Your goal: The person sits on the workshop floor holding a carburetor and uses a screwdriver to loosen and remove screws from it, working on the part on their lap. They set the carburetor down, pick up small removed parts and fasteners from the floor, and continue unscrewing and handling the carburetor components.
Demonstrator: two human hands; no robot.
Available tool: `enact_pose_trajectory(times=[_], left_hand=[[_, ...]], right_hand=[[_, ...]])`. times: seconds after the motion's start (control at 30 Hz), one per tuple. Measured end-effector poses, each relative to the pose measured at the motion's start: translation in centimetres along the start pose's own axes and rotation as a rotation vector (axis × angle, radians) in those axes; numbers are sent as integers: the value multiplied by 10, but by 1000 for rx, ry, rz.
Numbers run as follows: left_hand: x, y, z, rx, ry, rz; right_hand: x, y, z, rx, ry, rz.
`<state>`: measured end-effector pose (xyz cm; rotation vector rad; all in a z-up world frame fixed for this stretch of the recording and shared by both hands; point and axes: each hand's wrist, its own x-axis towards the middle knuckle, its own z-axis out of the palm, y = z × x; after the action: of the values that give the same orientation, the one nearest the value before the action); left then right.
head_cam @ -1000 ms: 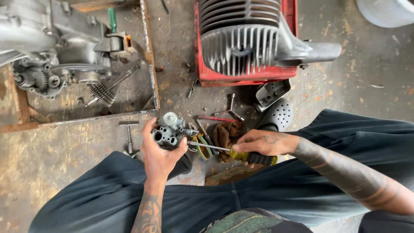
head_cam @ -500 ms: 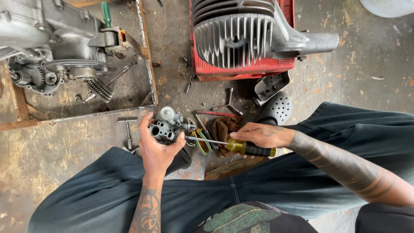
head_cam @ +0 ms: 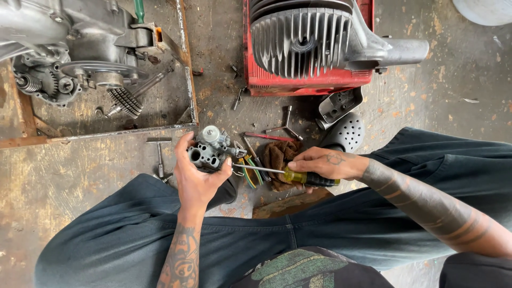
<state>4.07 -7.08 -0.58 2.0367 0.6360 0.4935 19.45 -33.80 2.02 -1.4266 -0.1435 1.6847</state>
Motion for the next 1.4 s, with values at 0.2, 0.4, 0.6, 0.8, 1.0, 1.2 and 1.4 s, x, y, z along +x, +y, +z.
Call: enact_pose_trajectory(times=[0.2,0.4,0.6,0.8,1.0,1.2,1.4], left_hand=[[3,-2,-3,-6,1,17],[2,3,-2,26,-13,9],[2,0,-1,19,1,-1],[-1,-3,-1,41,-38,-50],[-1,-3,0,39,-62,-35],[1,0,-4,33,-56,-55],[0,1,-1,35,-72,-71]], right_hand=[[4,12,-3,33,53,-16],[5,8,-6,13,0,4],[-1,11,-1,1,24,-11],[-6,-4,6,-12,32,30],[0,9,3,-20,64,60],[5,13,-1,-27,-11,12],[-7,-4,8,-51,23,47]])
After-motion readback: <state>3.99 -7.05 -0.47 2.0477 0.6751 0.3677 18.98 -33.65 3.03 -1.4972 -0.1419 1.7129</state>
